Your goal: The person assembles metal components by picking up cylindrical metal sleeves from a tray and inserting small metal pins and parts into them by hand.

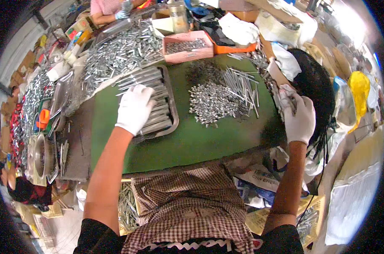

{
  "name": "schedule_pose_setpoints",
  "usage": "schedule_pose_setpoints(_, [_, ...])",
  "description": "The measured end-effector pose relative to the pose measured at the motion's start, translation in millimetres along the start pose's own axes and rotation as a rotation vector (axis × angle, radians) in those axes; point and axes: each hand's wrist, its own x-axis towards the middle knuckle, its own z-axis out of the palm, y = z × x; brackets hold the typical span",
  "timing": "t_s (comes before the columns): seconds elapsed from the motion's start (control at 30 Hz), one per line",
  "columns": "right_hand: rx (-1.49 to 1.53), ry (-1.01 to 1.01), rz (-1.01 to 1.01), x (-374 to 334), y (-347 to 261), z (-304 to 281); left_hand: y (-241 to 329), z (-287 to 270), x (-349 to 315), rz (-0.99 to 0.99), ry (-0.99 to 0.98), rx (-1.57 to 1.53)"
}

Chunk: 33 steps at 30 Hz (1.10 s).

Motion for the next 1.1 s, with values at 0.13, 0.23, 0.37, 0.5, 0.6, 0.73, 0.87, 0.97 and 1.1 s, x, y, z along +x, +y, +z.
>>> schedule_pose_setpoints(0.13, [0.382,0.015,-0.083,-23,-30,-18,-5,-2,-9,0.004,-0.007,0.014])
schedule_pose_setpoints(0.23, [0.944,-0.334,0.189,-48,-74,-39,-4,-15,-18,-0.02,0.102,-0.197])
schedule_pose_setpoints(0.37, [1.244,-0.857,0.395,-74,-122,-49,47,-46,-18,0.173,0.047,-0.335])
schedule_pose_setpoints(0.5, [1.353,-0.85,0.453,-84,-153,-35,99,-43,-31,0.326,-0.217,-0.168])
schedule_pose_setpoints(0.6, [1.548,-0.981,0.632,-81,-156,-36,106,-46,-44,0.365,-0.156,-0.194])
schedule_pose_setpoints(0.73, [1.551,-0.975,0.606,-80,-158,-38,97,-44,-57,0.298,-0.107,-0.311])
schedule_pose_setpoints(0.87, [1.197,-0.852,0.298,-92,-151,-19,101,-45,-63,0.259,-0.12,-0.349])
schedule_pose_setpoints(0.97, [1.171,-0.929,0.389,-85,-152,-25,100,-40,-69,0.219,-0.14,-0.448])
schedule_pose_setpoints(1.1, [1.142,-1.009,0.428,-81,-151,-28,105,-31,-72,0.21,-0.076,-0.463])
